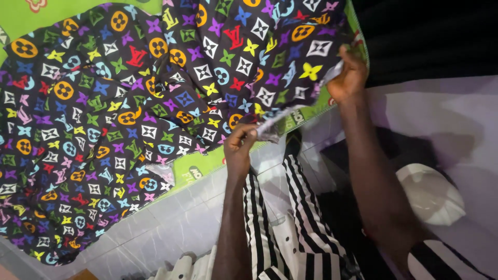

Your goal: The recorder puts a patterned bedsheet onto a mattress.

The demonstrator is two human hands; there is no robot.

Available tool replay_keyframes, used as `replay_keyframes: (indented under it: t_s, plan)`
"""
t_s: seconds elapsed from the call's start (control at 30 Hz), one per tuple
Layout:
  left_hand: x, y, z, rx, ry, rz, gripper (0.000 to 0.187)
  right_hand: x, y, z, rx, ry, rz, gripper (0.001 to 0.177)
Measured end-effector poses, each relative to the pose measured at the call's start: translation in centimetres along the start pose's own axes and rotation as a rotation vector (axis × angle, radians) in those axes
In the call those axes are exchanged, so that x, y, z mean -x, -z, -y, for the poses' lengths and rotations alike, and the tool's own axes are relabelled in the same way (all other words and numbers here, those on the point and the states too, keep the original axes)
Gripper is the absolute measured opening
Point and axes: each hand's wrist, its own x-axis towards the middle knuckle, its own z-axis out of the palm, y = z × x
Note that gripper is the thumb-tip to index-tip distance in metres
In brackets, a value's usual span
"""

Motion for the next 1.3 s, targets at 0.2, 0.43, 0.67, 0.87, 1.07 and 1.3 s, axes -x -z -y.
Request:
replay_keyframes:
  t_s: [0.2, 0.43, 0.67, 0.87, 1.07, 1.3]
  plan:
    - [-1.4, 0.7, 1.1, 0.03, -0.017, -0.346, 0.013, 1.0, 1.5, -0.3, 0.029, 0.02, -0.024, 0.049]
    - [-2.4, 0.4, 2.6, -0.241, -0.018, -0.382, 0.013, -0.1, 7.1, 0.8, 0.062, -0.157, -0.201, 0.048]
    - [-1.6, -5.1, 5.1, -0.382, 0.115, 0.008, 0.019, 1.7, 13.8, 11.4, 0.139, 0.21, -0.179, 0.026]
    - [0.2, -10.9, 5.6, -0.374, 0.238, 0.304, 0.017, 5.3, 13.8, 13.7, 1.382, 0.866, -0.275, 0.04]
    - [1.1, -12.7, 3.7, -0.465, 0.137, 0.446, 0.017, 3.9, 16.4, 11.2, 1.898, 0.725, -0.507, 0.039]
    - [0.7, -13.5, 4.6, -0.511, -0.065, 0.368, 0.037, 2.7, 13.9, 7.0, 2.105, 0.235, -0.47, 0.088]
